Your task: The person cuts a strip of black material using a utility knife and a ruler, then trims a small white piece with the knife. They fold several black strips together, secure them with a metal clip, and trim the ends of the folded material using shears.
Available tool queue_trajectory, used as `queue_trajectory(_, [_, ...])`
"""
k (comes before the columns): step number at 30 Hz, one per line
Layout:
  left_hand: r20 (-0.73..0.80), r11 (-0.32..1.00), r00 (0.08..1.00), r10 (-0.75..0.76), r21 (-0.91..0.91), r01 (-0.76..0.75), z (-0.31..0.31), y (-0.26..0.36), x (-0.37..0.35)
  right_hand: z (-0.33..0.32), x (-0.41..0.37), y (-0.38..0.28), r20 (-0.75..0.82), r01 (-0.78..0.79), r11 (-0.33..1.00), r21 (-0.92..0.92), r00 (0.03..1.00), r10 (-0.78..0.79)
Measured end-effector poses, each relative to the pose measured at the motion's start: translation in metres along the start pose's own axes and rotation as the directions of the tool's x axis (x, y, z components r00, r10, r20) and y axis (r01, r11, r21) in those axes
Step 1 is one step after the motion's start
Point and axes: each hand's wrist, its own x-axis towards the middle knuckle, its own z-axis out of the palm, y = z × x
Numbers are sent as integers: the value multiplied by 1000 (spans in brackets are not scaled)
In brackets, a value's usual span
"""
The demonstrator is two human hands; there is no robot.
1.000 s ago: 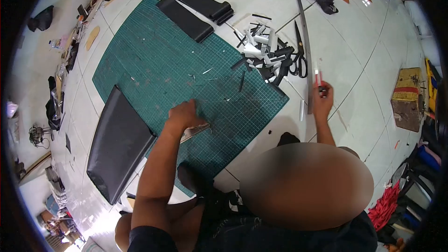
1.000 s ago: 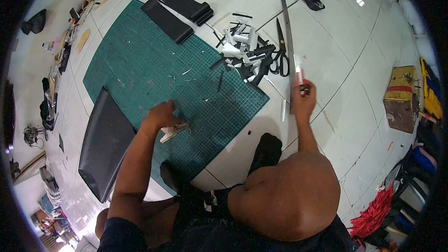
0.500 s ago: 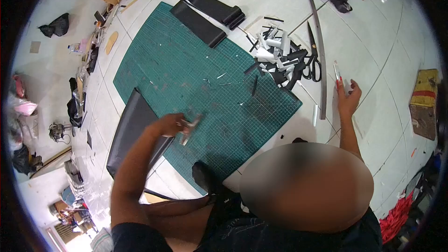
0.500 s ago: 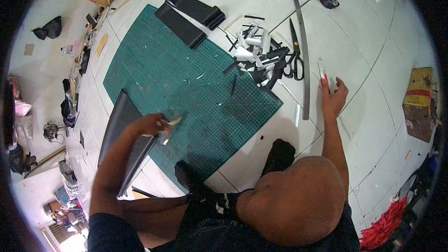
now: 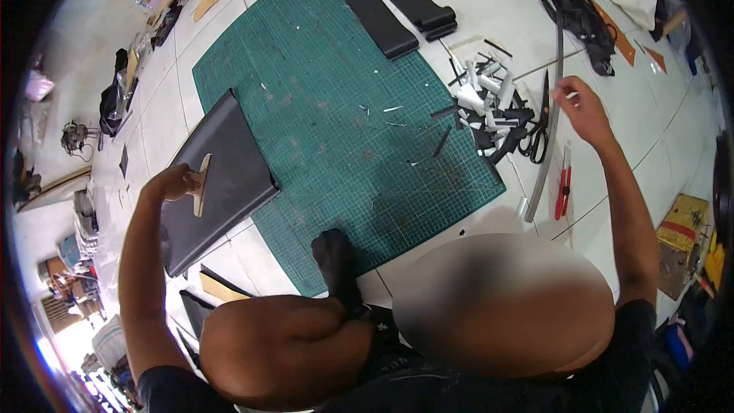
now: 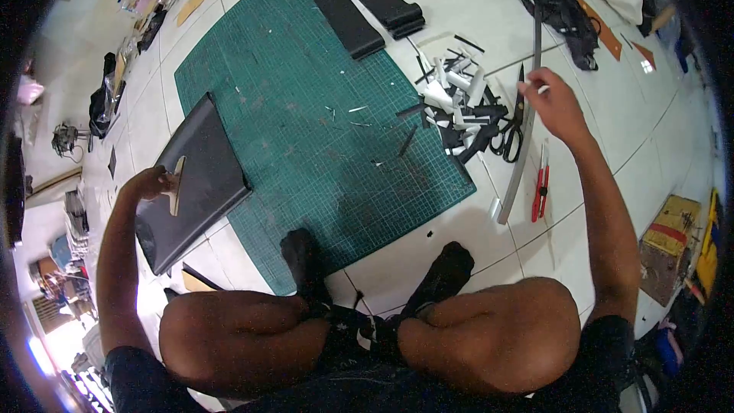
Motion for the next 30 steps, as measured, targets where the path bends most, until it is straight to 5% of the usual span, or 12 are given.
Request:
queue_trajectory(3, [-7,997,998,-55,-55,55,53,-57,87,-12,10,-78,290,111,981,-158,955,-62])
queue_trajectory(5, [46,999,998,35,38,-36,91,-87,143,-14,16,-114,407,200,954,-221,908,-96])
queue_trajectory(6, [162,967,974,158,172,-185,87,-65,134,-11,17,-124,440,246,941,-232,889,-124])
queue_trajectory(8, [244,975,959,145,130,-180,90,-47,140,0,15,-131,464,249,946,-209,876,-128])
queue_trajectory(10, [224,957,966,-130,-226,181,115,-63,169,32,21,-128,455,203,970,-137,882,-121])
queue_trajectory(13, [140,996,986,-94,25,91,94,-28,146,106,17,-134,299,90,988,127,946,-125])
queue_trajectory(16, [-191,992,980,-56,101,76,70,-21,153,197,30,-140,27,182,958,223,981,-193])
queue_trajectory(20, [-512,828,810,286,-294,-478,-1,48,196,265,61,-163,-271,286,950,126,931,-244])
queue_trajectory(22, [-543,802,733,410,-169,-573,-50,112,220,283,70,-163,-412,218,974,67,895,-172])
queue_trajectory(24, [-581,718,612,536,-68,-693,-92,176,253,292,73,-160,-419,153,987,42,900,-122])
queue_trajectory(27, [-647,695,589,484,-125,-708,-137,272,293,291,72,-161,-362,117,993,12,926,-105])
queue_trajectory(30, [-740,683,473,478,-25,-730,-161,348,326,287,73,-164,-338,118,993,-14,934,-116])
